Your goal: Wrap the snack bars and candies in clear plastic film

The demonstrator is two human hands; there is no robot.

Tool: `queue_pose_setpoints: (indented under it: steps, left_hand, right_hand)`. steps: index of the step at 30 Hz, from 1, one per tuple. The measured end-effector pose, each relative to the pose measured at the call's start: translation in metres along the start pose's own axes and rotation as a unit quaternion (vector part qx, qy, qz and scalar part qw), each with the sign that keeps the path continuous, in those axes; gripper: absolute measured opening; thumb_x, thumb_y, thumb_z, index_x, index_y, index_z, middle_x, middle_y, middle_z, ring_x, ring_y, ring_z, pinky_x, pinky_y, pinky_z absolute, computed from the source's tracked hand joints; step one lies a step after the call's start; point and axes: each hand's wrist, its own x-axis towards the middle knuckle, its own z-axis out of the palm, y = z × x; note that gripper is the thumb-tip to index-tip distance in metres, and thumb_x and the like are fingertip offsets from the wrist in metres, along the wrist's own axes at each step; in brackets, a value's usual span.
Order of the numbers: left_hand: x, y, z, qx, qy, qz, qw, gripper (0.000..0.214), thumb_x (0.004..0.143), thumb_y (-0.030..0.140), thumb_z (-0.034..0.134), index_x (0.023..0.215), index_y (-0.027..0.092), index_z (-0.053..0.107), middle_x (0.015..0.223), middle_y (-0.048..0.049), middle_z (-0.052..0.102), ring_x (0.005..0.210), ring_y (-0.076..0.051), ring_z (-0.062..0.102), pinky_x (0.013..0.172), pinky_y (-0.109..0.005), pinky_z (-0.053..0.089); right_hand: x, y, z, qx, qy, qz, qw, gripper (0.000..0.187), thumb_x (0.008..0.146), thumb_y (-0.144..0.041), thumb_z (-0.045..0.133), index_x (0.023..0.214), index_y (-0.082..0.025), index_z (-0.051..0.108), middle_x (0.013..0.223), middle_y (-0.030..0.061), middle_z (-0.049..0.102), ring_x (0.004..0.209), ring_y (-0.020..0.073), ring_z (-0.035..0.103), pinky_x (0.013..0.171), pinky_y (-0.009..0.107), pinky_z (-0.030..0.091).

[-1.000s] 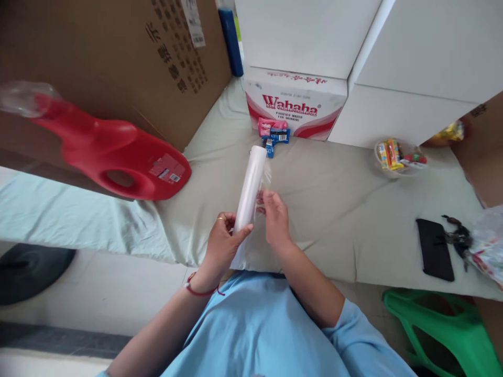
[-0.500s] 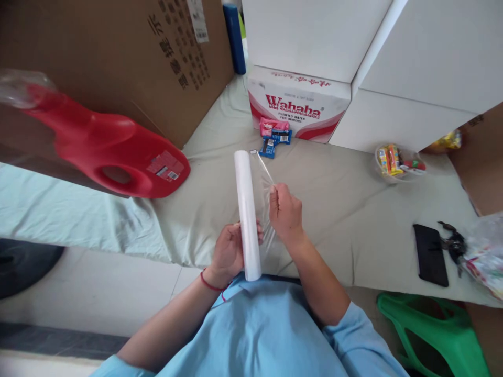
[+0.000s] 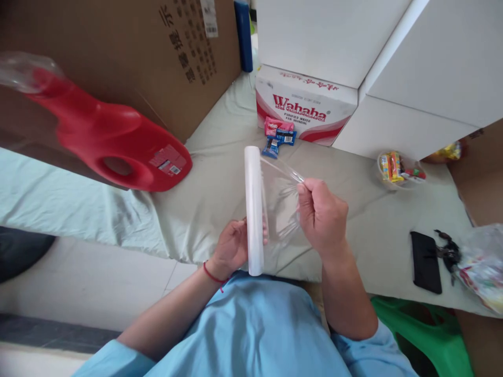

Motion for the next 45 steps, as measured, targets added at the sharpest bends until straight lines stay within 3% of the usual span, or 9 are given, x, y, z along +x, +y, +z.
queue_pose_setpoints:
  steps: [3,6,15,22,29,34,37,42,45]
  left_hand:
    - [0.003,-0.006,0.009,0.089,0.031,0.02,0.995,0.06,0.067,0.061,0.09,0.103,0.022,0.061,0.088,-0.0002,0.065,0.072,-0.016,0.062,0.061,-0.03,0.055]
    - [0.009,-0.008,0.013,0.185,0.067,0.044,0.98,0.061,0.058,0.042,0.1,0.099,0.022,0.06,0.089,0.0024,0.061,0.073,-0.013,0.059,0.06,-0.026,0.052]
    - [0.007,0.002,-0.001,0.085,0.033,-0.001,0.996,0.052,0.072,0.062,0.08,0.097,0.02,0.062,0.08,-0.0019,0.065,0.069,-0.017,0.062,0.06,-0.029,0.053]
    - [0.014,0.007,-0.008,0.283,0.118,0.095,0.947,0.046,0.063,0.045,0.09,0.09,0.02,0.062,0.078,0.0031,0.061,0.069,-0.014,0.057,0.063,-0.027,0.045]
    - [0.006,0.015,-0.009,0.134,0.105,0.039,0.985,0.043,0.071,0.053,0.076,0.095,0.023,0.057,0.081,-0.001,0.068,0.07,-0.019,0.064,0.066,-0.031,0.052]
    - [0.008,0.016,-0.01,0.347,0.193,0.097,0.913,0.053,0.06,0.053,0.092,0.088,0.022,0.06,0.079,0.0001,0.063,0.068,-0.018,0.059,0.06,-0.03,0.045]
    - [0.009,0.028,-0.018,0.421,0.189,0.116,0.88,0.045,0.064,0.052,0.088,0.085,0.019,0.066,0.079,-0.0011,0.065,0.074,-0.02,0.059,0.066,-0.03,0.045]
    - [0.006,0.046,-0.025,0.295,0.149,0.078,0.941,0.043,0.071,0.052,0.071,0.098,0.019,0.063,0.086,-0.0042,0.073,0.08,-0.022,0.067,0.075,-0.034,0.052]
    - [0.005,0.047,-0.025,0.304,0.171,0.066,0.935,0.047,0.073,0.061,0.068,0.097,0.022,0.056,0.086,-0.0045,0.072,0.076,-0.022,0.067,0.07,-0.034,0.053]
  right_hand:
    - [0.0,-0.007,-0.006,-0.017,-0.007,-0.028,0.999,0.022,0.11,-0.036,0.051,0.098,-0.022,0.064,0.061,-0.0059,0.065,0.049,0.0094,0.061,0.055,0.021,0.046]
    - [-0.002,-0.007,-0.011,-0.035,0.007,-0.01,0.999,0.023,0.11,-0.037,0.052,0.1,-0.022,0.066,0.062,-0.0053,0.066,0.05,0.0103,0.063,0.056,0.023,0.047]
    - [-0.003,0.007,-0.028,-0.053,0.077,0.046,0.995,0.03,0.109,-0.045,0.053,0.097,-0.022,0.068,0.058,-0.0055,0.063,0.045,0.0117,0.06,0.052,0.026,0.048]
    - [-0.008,0.018,-0.033,-0.068,0.11,0.083,0.988,0.031,0.108,-0.046,0.055,0.096,-0.021,0.069,0.058,-0.0054,0.061,0.044,0.0112,0.059,0.049,0.025,0.046]
    - [-0.012,0.044,-0.041,-0.074,0.13,0.143,0.978,0.036,0.107,-0.052,0.054,0.096,-0.021,0.068,0.055,-0.0057,0.058,0.041,0.0129,0.054,0.044,0.026,0.042]
    - [-0.023,0.061,-0.041,-0.094,0.093,0.18,0.975,0.041,0.106,-0.057,0.053,0.096,-0.02,0.068,0.058,-0.0048,0.06,0.043,0.0128,0.057,0.047,0.026,0.044]
    - [-0.033,0.076,-0.044,-0.109,0.074,0.215,0.968,0.045,0.106,-0.062,0.05,0.096,-0.021,0.066,0.06,-0.0042,0.062,0.044,0.0137,0.058,0.049,0.027,0.046]
    - [-0.045,0.102,-0.045,-0.11,0.044,0.272,0.955,0.051,0.103,-0.07,0.047,0.094,-0.022,0.064,0.062,-0.003,0.061,0.046,0.0155,0.059,0.05,0.029,0.045]
    - [-0.048,0.109,-0.04,-0.108,0.028,0.299,0.948,0.054,0.101,-0.072,0.047,0.092,-0.022,0.063,0.061,-0.0028,0.061,0.046,0.0158,0.059,0.052,0.029,0.045]
